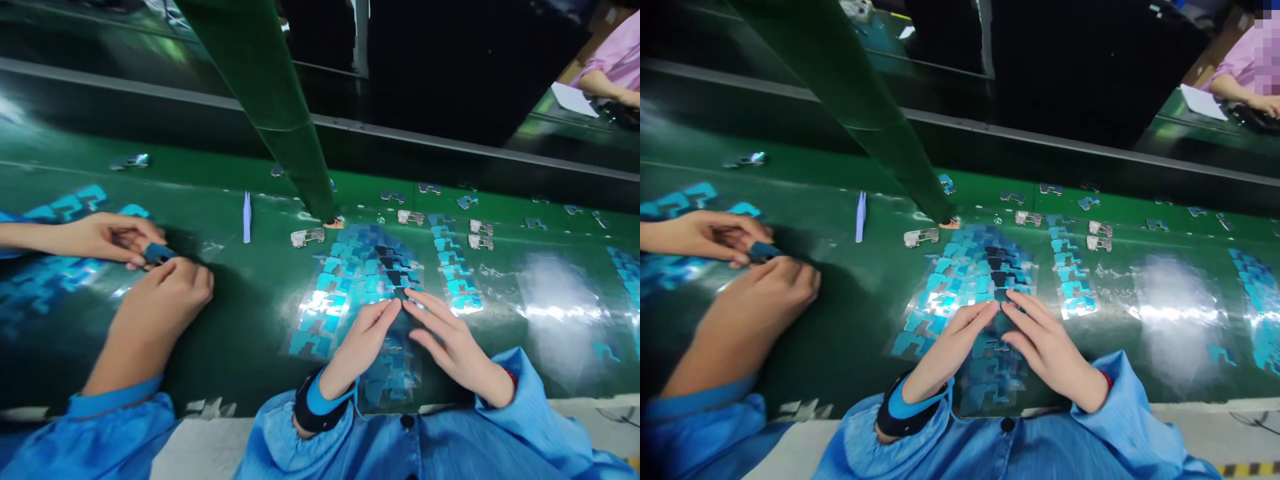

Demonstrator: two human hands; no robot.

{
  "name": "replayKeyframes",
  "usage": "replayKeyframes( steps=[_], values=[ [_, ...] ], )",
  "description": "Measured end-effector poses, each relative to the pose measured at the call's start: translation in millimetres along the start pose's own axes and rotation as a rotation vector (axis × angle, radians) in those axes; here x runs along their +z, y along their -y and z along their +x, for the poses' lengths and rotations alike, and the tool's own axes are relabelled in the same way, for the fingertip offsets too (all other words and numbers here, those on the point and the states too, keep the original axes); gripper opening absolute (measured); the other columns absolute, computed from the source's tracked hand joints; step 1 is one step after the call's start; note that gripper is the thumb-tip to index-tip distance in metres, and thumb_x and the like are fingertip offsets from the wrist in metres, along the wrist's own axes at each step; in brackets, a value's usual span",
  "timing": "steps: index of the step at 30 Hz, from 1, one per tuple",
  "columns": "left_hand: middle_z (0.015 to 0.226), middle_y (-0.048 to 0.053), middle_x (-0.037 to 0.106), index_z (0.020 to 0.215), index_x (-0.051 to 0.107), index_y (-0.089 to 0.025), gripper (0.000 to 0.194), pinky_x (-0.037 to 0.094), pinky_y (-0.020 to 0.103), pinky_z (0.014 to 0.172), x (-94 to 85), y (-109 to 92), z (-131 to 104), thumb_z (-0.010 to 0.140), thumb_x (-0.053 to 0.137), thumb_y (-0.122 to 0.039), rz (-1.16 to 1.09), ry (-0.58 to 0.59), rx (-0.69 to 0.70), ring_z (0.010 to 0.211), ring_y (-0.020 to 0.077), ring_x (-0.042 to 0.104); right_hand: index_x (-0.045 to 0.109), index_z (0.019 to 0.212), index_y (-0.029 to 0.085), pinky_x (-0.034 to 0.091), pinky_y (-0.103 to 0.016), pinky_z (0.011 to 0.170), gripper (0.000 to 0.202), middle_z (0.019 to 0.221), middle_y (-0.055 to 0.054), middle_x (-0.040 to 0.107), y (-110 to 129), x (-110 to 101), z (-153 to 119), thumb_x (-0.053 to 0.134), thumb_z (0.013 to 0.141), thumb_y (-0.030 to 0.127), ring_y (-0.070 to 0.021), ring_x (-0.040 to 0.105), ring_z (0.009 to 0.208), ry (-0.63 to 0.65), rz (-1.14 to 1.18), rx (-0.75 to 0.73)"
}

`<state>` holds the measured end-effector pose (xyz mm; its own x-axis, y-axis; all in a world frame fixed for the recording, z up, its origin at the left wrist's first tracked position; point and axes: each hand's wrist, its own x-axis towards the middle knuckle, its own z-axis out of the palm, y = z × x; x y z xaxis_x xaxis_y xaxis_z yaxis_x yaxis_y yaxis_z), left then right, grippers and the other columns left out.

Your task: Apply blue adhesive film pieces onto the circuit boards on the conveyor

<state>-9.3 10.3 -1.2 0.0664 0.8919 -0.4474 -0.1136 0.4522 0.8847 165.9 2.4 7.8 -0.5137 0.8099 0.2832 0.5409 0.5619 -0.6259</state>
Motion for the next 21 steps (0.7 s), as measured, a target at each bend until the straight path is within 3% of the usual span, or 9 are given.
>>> replayKeyframes(
  steps=[3,6,10,15,18,21],
  values=[
    [0.08,0.002,0.069,0.075,0.071,-0.022,0.033,0.052,0.032,0.08,-5.6,-2,-6,0.073,0.07,-0.054,-0.07,-0.037,-0.079,0.084,0.0211,0.064,0.05,0.139,0.03,0.054,-0.042,0.099,0.05,0.127,-0.008,0.065,-3,-1,4,0.054,0.092,0.012,-0.0219,0.062,0.117,-0.166,0.005,-0.074],
    [0.075,0.003,0.069,0.071,0.069,-0.02,0.035,0.053,0.033,0.077,-7.2,-11,-6,0.07,0.072,-0.054,-0.137,-0.037,-0.153,0.077,0.0196,0.065,0.051,0.139,0.028,0.058,-0.041,0.091,0.054,0.117,-0.009,0.07,-1,1,8,0.059,0.089,0.008,-0.0222,0.068,0.105,-0.243,-0.048,-0.153],
    [0.07,0.004,0.07,0.065,0.069,-0.019,0.035,0.054,0.033,0.073,-7.2,-24,-3,0.066,0.074,-0.054,-0.183,0.038,-0.171,0.07,0.0195,0.066,0.058,0.129,0.024,0.059,-0.041,0.088,0.047,0.113,-0.011,0.071,1,5,11,0.061,0.086,0.004,-0.0223,0.068,0.105,-0.258,-0.064,-0.143],
    [0.068,0.005,0.072,0.062,0.067,-0.021,0.038,0.054,0.037,0.078,-6.5,-20,3,0.076,0.062,-0.056,-0.092,0.06,-0.085,0.075,0.0235,0.069,0.065,0.112,0.024,0.055,-0.044,0.092,0.032,0.11,-0.008,0.072,15,-1,11,0.057,0.088,0.004,-0.0218,0.067,0.101,-0.204,0.034,-0.135],
    [0.071,0.006,0.074,0.064,0.07,-0.022,0.045,0.054,0.037,0.078,-9.2,-8,5,0.081,0.054,-0.061,0.052,0.014,-0.007,0.076,0.0255,0.07,0.067,0.099,0.024,0.057,-0.036,0.083,0.022,0.093,-0.004,0.074,29,-13,11,0.059,0.088,0.007,-0.017,0.069,0.085,-0.127,0.329,-0.022],
    [0.068,0.008,0.073,0.065,0.07,-0.021,0.044,0.053,0.04,0.071,-13.2,2,1,0.08,0.058,-0.061,0.228,-0.081,0.048,0.066,0.028,0.068,0.069,0.086,0.024,0.056,-0.025,0.066,0.008,0.08,-0.001,0.072,31,-23,14,0.064,0.086,0.017,-0.0137,0.067,0.073,-0.131,0.564,0.271]
  ],
)
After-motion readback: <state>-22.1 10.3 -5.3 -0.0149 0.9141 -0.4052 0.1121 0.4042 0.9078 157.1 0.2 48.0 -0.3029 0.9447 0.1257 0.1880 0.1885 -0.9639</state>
